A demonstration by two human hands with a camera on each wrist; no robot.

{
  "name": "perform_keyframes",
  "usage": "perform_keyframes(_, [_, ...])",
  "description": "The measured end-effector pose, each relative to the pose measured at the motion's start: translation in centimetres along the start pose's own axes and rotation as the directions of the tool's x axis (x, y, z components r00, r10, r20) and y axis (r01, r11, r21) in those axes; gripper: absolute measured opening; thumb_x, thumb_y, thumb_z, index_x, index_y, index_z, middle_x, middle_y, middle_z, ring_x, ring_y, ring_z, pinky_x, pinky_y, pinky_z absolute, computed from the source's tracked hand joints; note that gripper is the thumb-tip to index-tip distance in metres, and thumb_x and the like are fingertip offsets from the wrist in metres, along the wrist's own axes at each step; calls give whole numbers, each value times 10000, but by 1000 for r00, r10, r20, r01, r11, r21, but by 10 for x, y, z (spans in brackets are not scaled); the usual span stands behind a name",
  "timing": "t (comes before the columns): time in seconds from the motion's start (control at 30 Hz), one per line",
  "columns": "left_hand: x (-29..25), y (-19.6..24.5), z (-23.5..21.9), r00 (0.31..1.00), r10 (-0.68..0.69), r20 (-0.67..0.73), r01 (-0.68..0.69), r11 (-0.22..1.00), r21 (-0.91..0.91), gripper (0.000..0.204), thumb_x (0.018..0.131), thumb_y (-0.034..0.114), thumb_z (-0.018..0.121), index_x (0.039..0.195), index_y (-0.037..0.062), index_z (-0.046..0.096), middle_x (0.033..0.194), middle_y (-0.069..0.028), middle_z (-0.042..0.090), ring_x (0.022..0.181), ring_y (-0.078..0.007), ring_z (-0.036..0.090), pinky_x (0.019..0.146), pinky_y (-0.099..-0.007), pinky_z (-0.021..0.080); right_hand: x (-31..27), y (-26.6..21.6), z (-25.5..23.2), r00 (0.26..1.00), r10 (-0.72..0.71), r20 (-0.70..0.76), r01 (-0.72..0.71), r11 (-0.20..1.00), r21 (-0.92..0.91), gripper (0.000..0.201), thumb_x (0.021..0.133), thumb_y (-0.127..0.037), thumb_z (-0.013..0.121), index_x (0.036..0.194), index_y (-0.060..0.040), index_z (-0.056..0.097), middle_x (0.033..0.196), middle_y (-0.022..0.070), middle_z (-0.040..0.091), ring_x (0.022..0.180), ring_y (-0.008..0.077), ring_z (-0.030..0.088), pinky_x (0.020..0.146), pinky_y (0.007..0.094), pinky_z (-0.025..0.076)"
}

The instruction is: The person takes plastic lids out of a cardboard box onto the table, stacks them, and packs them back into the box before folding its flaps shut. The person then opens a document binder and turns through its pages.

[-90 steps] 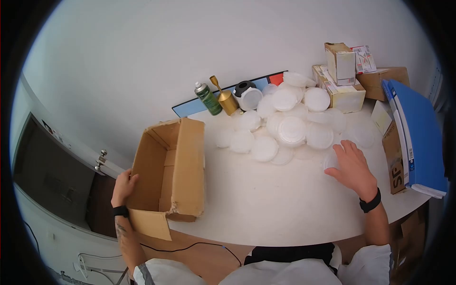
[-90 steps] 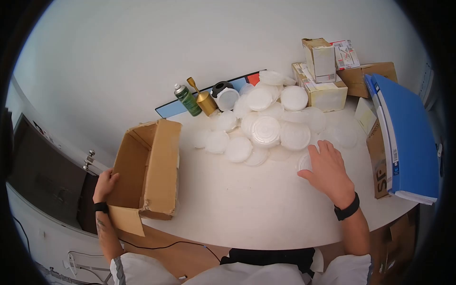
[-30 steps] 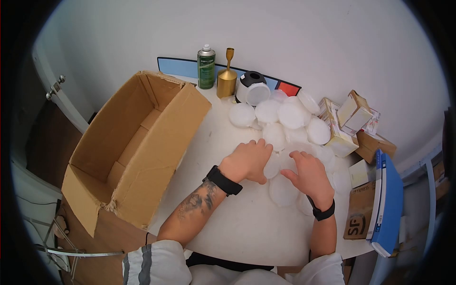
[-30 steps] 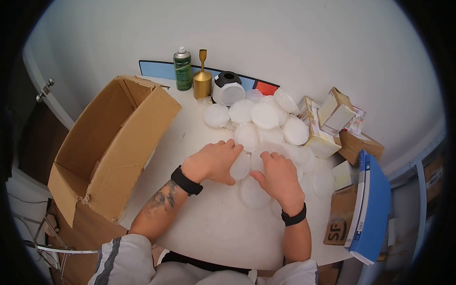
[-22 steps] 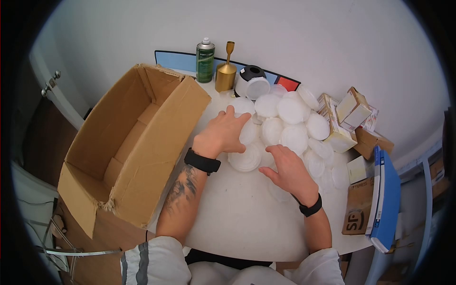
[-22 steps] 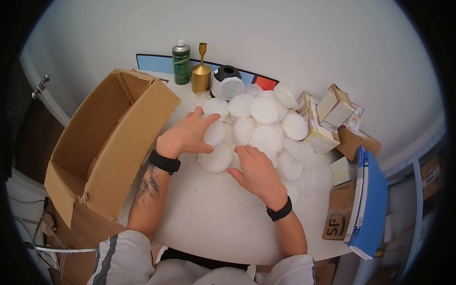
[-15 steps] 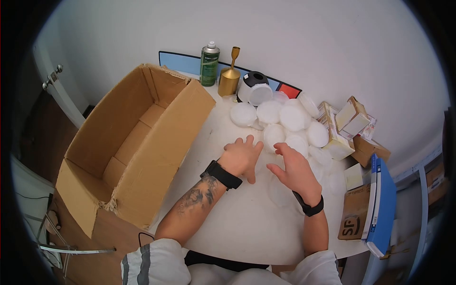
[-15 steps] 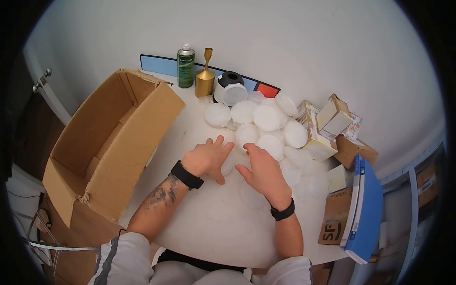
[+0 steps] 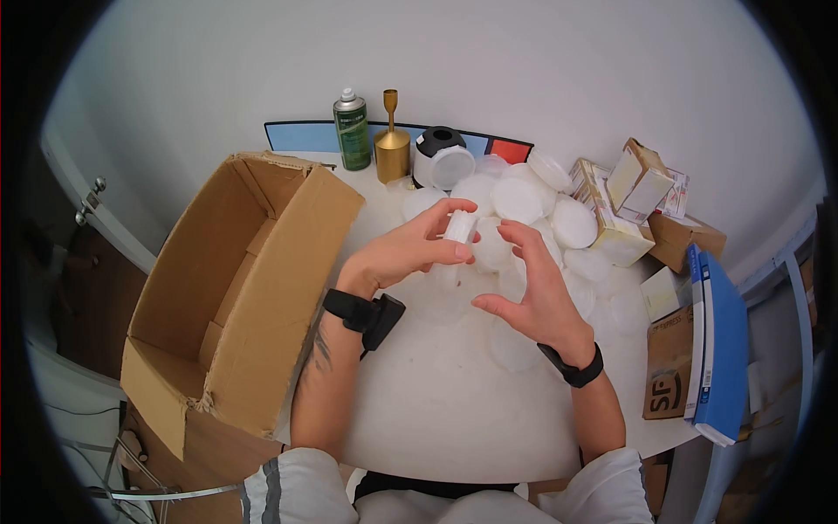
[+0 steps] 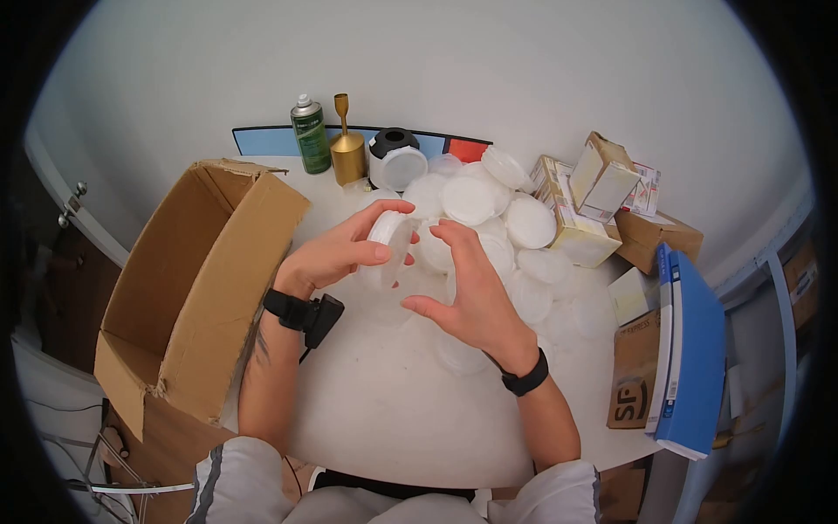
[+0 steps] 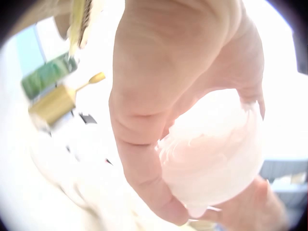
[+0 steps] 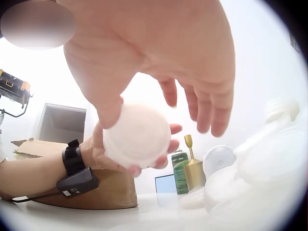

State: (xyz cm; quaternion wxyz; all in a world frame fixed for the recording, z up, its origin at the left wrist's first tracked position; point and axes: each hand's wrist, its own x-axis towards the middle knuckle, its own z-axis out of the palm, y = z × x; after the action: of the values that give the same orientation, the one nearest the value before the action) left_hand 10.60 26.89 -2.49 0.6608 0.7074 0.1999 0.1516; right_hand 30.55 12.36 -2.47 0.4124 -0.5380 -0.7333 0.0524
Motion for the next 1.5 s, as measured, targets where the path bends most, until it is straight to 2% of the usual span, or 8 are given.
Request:
perform_keyframes(0.17, [15, -26, 19, 916, 259, 307, 5, 757, -653, 962, 886, 496, 791, 1634, 129, 310, 1442, -193, 564, 1238, -356, 660, 1023, -484, 558, 1, -14, 4, 999, 44, 15, -46, 973, 225, 828, 645, -234, 1007, 1247, -74, 462, 1519, 231, 454, 1373, 414, 503, 1025, 471, 519])
perform_keyframes(0.5, [12, -20, 27, 955, 193, 226, 0, 761, -649, 857, 1038, 690, 495, 1612, 76, 329, 1509, -168, 514, 1269, -370, 637, 1056, -500, 545, -3, -18, 5, 988, -97, -121, 94, 995, -38, 782, 618, -80, 927, 1214, -89, 421, 1443, 217, 465, 1304, 390, 538, 1050, 488, 482])
perform_keyframes(0.6, [38, -54, 10, 998, 5, -60, -10, 996, -83, 767, 1007, 652, 595, 1486, 58, 514, 1407, -148, 621, 1227, -284, 649, 1004, -456, 546, -9, -13, -1, 987, -8, -161, 16, 999, 49, 785, 633, -82, 894, 1237, -96, 393, 1464, 203, 439, 1352, 357, 492, 1119, 486, 426])
perform_keyframes(0.7, [33, -80, 14, 902, 259, -346, 163, 537, 828, 594, 927, 499, 727, 1290, 36, 640, 1209, -197, 712, 1128, -356, 691, 925, -465, 580, 1, -29, 10, 984, 67, -168, -3, 935, 353, 792, 647, -110, 892, 1255, -95, 384, 1458, 210, 431, 1365, 350, 476, 1139, 476, 403])
perform_keyframes(0.87, [20, -110, 5, 858, 291, -423, 112, 699, 707, 402, 798, 276, 835, 1117, 40, 772, 1181, -189, 743, 1102, -371, 712, 922, -533, 571, 82, -121, 54, 969, -178, 170, 122, 947, 298, 805, 647, -140, 904, 1255, -86, 380, 1457, 220, 427, 1347, 339, 479, 1137, 477, 400])
perform_keyframes(1.07, [-8, -151, -50, 810, 227, -541, 308, 621, 721, 422, 775, 286, 849, 1108, 38, 773, 1187, -197, 736, 1121, -371, 695, 957, -535, 550, 179, -253, 162, 677, -411, 610, 364, 908, 208, 651, 745, -239, 890, 1158, -48, 423, 1237, 229, 526, 1096, 335, 582, 957, 401, 496])
perform_keyframes(1.2, [-15, -167, -66, 795, 201, -572, 387, 559, 733, 436, 759, 292, 858, 1102, 37, 774, 1190, -203, 731, 1133, -371, 684, 980, -535, 535, 181, -256, 230, 417, -400, 816, 333, 903, 272, 719, 838, -414, 868, 1214, 45, 462, 1226, 255, 571, 1123, 452, 614, 944, 461, 521])
perform_keyframes(1.5, [9, -183, -74, 803, 181, -568, 459, 419, 783, 467, 724, 307, 878, 1090, 35, 776, 1198, -215, 720, 1161, -370, 660, 1033, -538, 503, 169, -208, 164, 408, -297, 863, 467, 880, 82, 702, 870, -641, 744, 1044, 34, 661, 877, 167, 679, 921, 354, 664, 860, 421, 473])
